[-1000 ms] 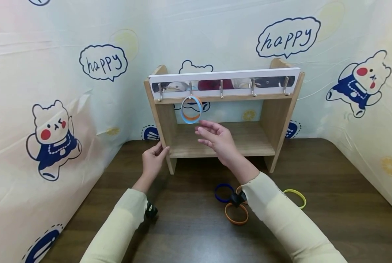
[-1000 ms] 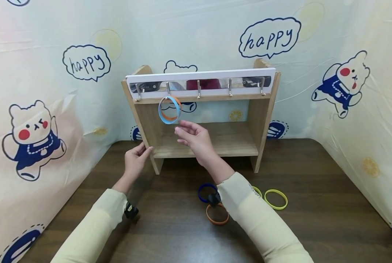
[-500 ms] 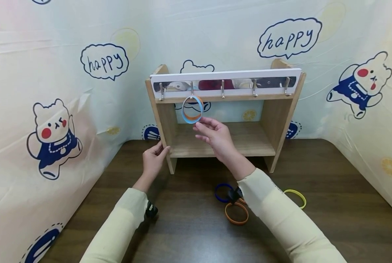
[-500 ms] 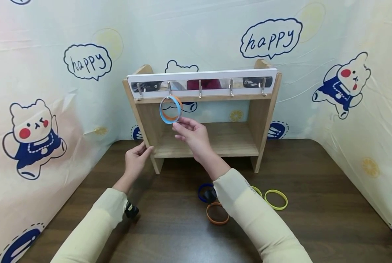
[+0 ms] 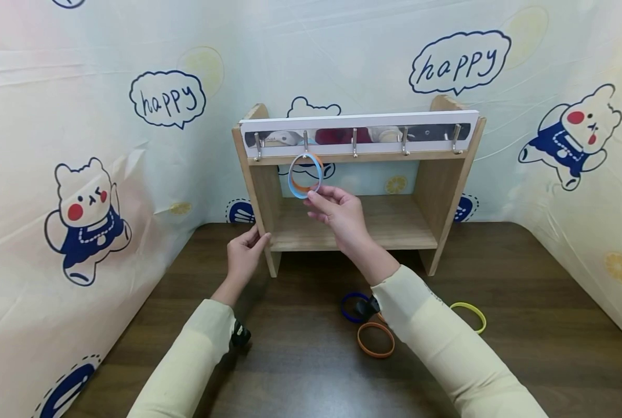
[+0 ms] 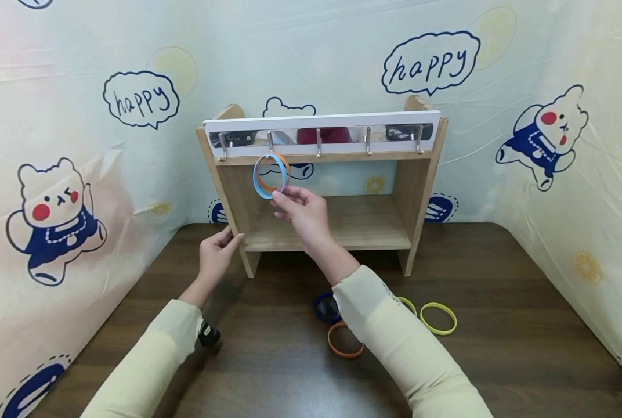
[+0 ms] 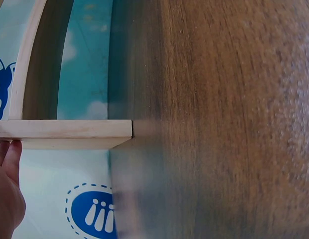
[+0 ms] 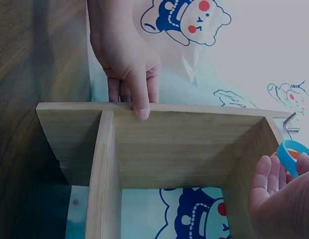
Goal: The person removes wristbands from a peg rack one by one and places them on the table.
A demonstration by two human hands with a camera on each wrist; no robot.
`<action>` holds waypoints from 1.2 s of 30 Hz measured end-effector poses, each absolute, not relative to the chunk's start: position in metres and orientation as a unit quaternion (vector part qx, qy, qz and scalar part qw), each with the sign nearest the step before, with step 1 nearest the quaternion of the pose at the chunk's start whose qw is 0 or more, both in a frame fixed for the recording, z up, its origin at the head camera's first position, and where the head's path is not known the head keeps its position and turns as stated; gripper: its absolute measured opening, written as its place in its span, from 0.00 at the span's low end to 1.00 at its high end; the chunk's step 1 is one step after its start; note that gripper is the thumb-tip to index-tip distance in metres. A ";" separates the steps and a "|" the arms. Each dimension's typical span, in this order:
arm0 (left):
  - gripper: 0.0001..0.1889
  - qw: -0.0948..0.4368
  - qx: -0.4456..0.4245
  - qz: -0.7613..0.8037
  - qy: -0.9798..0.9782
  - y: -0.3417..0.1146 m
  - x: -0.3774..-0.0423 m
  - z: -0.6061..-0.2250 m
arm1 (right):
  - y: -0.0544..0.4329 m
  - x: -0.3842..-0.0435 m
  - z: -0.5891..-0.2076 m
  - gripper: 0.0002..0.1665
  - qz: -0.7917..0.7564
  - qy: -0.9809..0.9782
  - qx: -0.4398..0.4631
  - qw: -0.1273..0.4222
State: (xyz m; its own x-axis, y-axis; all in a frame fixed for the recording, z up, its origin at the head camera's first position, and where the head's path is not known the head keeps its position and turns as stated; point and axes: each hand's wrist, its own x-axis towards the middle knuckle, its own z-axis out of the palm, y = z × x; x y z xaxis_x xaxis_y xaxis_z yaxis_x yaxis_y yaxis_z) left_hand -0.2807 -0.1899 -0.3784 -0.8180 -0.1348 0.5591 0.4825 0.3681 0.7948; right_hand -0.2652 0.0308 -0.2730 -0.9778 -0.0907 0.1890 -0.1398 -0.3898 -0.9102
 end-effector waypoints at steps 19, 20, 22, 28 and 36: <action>0.21 0.270 -0.103 -0.551 -0.783 -0.190 -0.280 -0.377 | 0.031 -0.267 -0.268 0.11 0.842 -0.530 0.095 0.034; 0.21 0.269 -0.103 -0.551 -0.783 -0.190 -0.280 -0.377 | 0.030 -0.267 -0.268 0.10 0.844 -0.526 0.096 0.035; 0.21 0.268 -0.103 -0.551 -0.783 -0.190 -0.280 -0.377 | 0.030 -0.267 -0.267 0.08 0.848 -0.520 0.098 0.038; 0.21 0.269 -0.104 -0.546 -0.787 -0.190 -0.280 -0.377 | 0.030 -0.267 -0.264 0.06 0.853 -0.510 0.104 0.046; 0.21 0.269 -0.103 -0.544 -0.788 -0.189 -0.280 -0.377 | 0.032 -0.266 -0.260 0.09 0.851 -0.510 0.113 0.057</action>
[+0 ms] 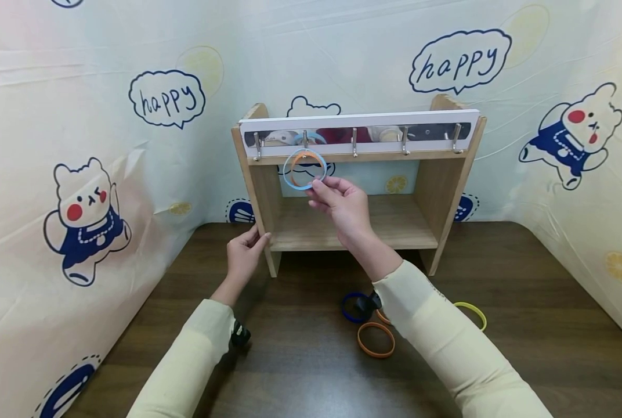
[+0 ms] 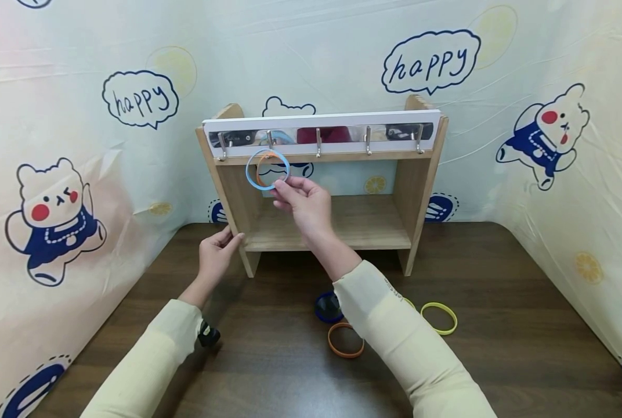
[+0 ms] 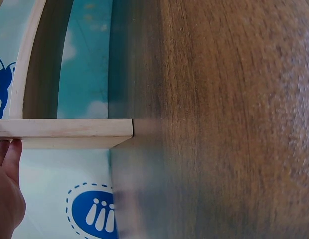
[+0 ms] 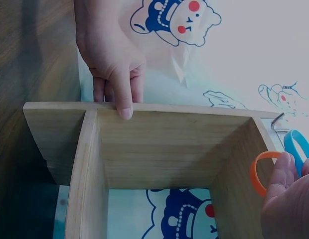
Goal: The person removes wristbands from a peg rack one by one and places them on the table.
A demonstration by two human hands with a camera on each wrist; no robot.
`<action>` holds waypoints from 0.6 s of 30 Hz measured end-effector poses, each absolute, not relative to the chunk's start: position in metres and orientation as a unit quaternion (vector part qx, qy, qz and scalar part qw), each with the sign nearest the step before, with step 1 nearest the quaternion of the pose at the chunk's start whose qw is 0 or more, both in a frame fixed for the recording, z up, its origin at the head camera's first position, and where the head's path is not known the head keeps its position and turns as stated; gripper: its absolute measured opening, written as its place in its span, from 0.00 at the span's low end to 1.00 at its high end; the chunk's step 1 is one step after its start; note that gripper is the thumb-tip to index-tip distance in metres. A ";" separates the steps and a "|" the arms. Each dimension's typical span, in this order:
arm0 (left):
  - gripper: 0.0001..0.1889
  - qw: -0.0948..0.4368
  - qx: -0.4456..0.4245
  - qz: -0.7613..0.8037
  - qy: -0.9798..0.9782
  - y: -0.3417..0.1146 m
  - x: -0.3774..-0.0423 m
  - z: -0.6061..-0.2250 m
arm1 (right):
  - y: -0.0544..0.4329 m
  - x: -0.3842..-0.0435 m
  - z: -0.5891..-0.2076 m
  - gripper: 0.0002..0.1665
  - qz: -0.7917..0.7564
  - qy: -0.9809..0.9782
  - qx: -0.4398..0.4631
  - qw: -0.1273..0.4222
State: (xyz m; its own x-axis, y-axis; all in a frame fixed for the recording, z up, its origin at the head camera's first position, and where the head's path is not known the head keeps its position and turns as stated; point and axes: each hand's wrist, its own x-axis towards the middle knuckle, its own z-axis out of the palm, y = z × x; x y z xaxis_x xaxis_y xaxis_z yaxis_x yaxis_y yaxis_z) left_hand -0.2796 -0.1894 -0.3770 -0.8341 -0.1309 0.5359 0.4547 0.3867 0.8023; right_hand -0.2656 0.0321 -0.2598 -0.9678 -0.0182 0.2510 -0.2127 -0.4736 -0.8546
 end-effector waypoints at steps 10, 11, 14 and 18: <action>0.22 0.266 -0.096 -0.563 -0.777 -0.203 -0.307 -0.403 | 0.034 -0.260 -0.260 0.08 0.851 -0.506 0.130 0.054; 0.23 0.266 -0.095 -0.563 -0.777 -0.203 -0.308 -0.404 | 0.035 -0.259 -0.261 0.08 0.850 -0.508 0.133 0.053; 0.24 0.266 -0.094 -0.562 -0.778 -0.204 -0.309 -0.406 | 0.038 -0.256 -0.262 0.11 0.843 -0.517 0.140 0.050; 0.24 0.271 -0.099 -0.561 -0.776 -0.203 -0.309 -0.406 | 0.044 -0.251 -0.265 0.10 0.835 -0.529 0.147 0.044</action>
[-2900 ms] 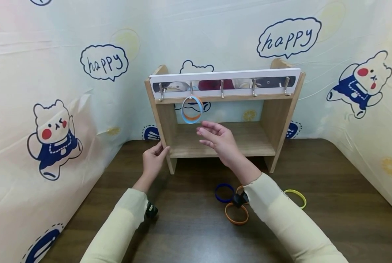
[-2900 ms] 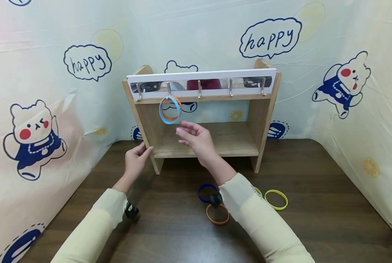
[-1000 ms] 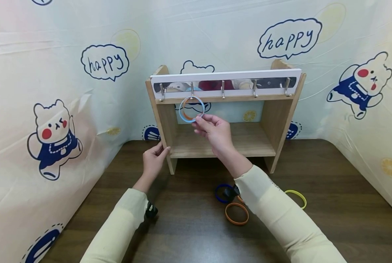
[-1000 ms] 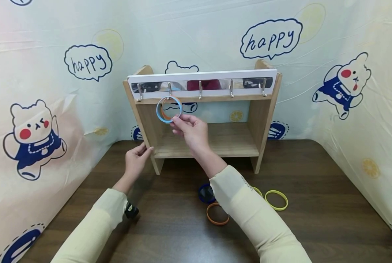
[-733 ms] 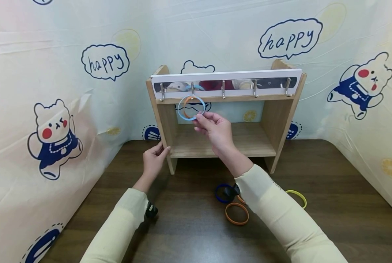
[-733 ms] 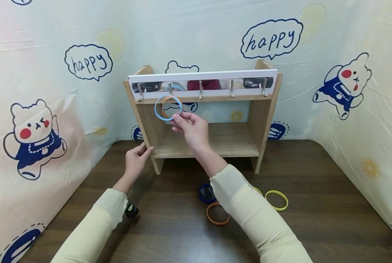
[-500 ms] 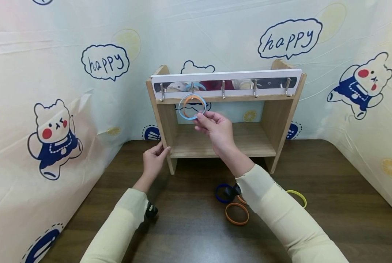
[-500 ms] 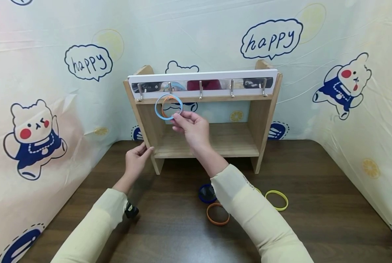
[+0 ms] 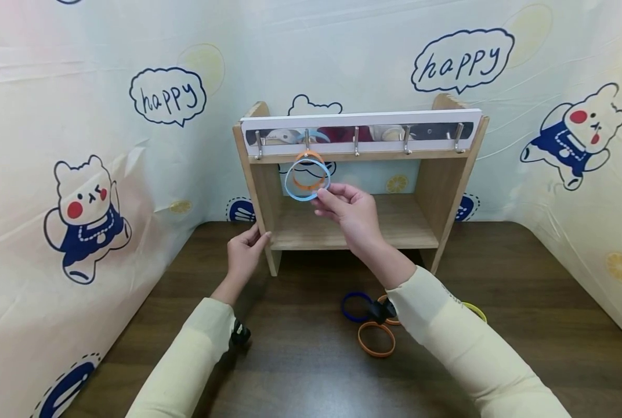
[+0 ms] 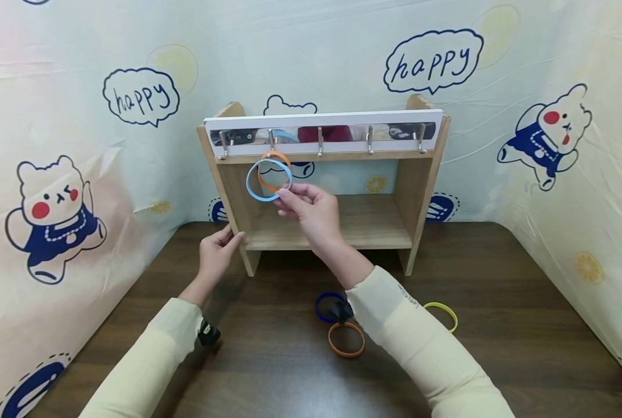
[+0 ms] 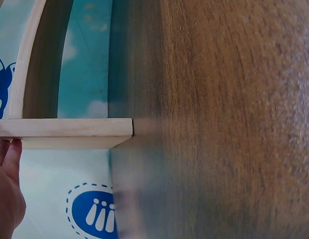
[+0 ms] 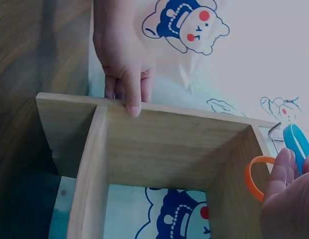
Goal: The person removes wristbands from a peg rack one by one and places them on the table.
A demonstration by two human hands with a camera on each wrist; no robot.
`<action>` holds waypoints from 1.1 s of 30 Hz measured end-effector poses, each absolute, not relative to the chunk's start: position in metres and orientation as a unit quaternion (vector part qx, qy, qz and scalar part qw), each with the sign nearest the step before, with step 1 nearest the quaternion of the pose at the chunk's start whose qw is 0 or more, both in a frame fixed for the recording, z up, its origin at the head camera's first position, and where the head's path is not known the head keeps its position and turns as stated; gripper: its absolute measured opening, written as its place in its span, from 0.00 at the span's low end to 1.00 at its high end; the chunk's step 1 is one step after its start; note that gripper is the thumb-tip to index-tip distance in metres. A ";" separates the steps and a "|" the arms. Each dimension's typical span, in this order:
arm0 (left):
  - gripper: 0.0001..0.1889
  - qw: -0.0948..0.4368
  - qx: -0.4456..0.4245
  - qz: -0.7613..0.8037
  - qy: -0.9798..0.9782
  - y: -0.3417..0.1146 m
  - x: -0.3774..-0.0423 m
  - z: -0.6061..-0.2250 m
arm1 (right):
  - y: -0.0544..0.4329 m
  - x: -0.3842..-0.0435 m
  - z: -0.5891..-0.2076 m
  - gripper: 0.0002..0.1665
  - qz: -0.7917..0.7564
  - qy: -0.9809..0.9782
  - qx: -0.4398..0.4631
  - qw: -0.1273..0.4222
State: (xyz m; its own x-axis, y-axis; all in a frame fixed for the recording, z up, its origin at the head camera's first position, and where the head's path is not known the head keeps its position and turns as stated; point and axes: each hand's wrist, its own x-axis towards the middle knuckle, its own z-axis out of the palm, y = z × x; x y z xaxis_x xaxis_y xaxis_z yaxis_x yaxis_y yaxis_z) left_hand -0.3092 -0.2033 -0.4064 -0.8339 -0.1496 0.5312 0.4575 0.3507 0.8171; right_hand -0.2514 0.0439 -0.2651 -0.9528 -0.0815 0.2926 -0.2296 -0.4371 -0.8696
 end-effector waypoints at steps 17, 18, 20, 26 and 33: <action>0.21 0.265 -0.105 -0.561 -0.777 -0.190 -0.283 -0.378 | 0.075 -0.238 -0.286 0.06 0.801 -0.577 0.159 0.028; 0.21 0.266 -0.105 -0.562 -0.776 -0.190 -0.283 -0.378 | 0.077 -0.237 -0.288 0.06 0.798 -0.580 0.158 0.026; 0.21 0.267 -0.106 -0.561 -0.776 -0.190 -0.282 -0.377 | 0.081 -0.236 -0.290 0.07 0.794 -0.587 0.155 0.022; 0.20 0.274 -0.110 -0.557 -0.776 -0.190 -0.282 -0.378 | 0.092 -0.230 -0.298 0.11 0.785 -0.600 0.151 0.011; 0.20 0.273 -0.110 -0.564 -0.771 -0.190 -0.283 -0.378 | 0.106 -0.224 -0.308 0.09 0.770 -0.621 0.146 -0.002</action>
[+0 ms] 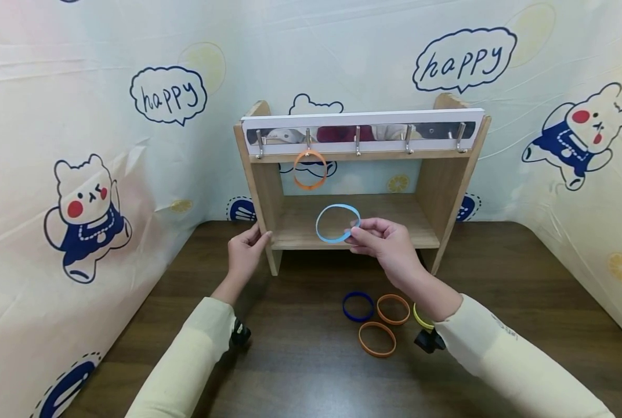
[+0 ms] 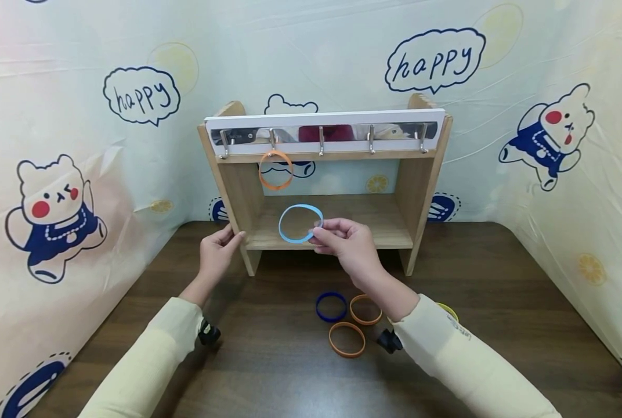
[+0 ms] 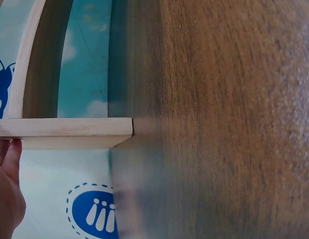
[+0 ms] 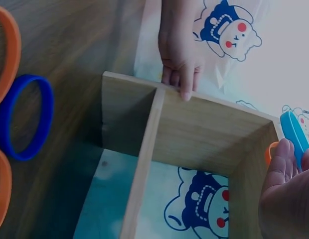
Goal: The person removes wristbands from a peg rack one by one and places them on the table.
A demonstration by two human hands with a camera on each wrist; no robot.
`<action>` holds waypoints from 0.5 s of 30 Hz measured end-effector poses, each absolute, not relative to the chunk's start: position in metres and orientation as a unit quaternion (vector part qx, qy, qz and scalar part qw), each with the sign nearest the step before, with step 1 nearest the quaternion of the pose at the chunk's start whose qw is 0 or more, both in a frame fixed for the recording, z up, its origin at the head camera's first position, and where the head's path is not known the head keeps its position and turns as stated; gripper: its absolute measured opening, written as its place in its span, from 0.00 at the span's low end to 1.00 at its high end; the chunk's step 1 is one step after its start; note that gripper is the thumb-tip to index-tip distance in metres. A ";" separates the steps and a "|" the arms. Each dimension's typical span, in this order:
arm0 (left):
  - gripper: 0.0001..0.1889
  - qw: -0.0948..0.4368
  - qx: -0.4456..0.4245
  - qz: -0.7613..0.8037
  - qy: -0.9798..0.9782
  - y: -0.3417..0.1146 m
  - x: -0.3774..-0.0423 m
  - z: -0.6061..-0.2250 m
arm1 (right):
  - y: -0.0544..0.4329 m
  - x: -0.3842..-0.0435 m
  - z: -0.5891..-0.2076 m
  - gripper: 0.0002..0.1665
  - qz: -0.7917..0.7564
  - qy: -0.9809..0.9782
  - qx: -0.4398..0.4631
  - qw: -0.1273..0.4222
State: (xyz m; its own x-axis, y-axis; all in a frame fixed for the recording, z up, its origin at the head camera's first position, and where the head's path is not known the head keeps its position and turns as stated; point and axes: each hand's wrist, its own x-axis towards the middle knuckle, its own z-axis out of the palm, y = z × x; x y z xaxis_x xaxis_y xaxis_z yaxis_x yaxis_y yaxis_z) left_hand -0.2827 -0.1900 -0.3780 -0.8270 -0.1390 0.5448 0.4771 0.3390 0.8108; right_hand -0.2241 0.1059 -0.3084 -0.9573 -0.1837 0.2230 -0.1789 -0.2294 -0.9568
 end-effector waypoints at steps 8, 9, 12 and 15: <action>0.21 0.268 -0.105 -0.560 -0.777 -0.190 -0.281 -0.377 | 0.126 -0.216 -0.319 0.11 -0.753 0.643 -0.138 0.026; 0.21 0.268 -0.105 -0.560 -0.777 -0.190 -0.281 -0.377 | 0.128 -0.215 -0.320 0.12 -0.752 0.645 -0.137 0.030; 0.21 0.269 -0.103 -0.557 -0.779 -0.189 -0.281 -0.376 | 0.135 -0.212 -0.324 0.16 -0.747 0.650 -0.132 0.036; 0.21 0.269 -0.101 -0.555 -0.781 -0.189 -0.280 -0.376 | 0.142 -0.209 -0.328 0.18 -0.742 0.658 -0.125 0.040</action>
State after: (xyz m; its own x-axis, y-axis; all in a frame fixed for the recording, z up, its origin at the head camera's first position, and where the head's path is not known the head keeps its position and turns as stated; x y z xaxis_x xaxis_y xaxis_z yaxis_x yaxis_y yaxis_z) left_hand -0.2803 -0.1893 -0.3760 -0.8354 -0.1402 0.5315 0.4556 0.3646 0.8121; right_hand -0.2093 0.1425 -0.3277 -0.9654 -0.2240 0.1335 -0.1056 -0.1321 -0.9856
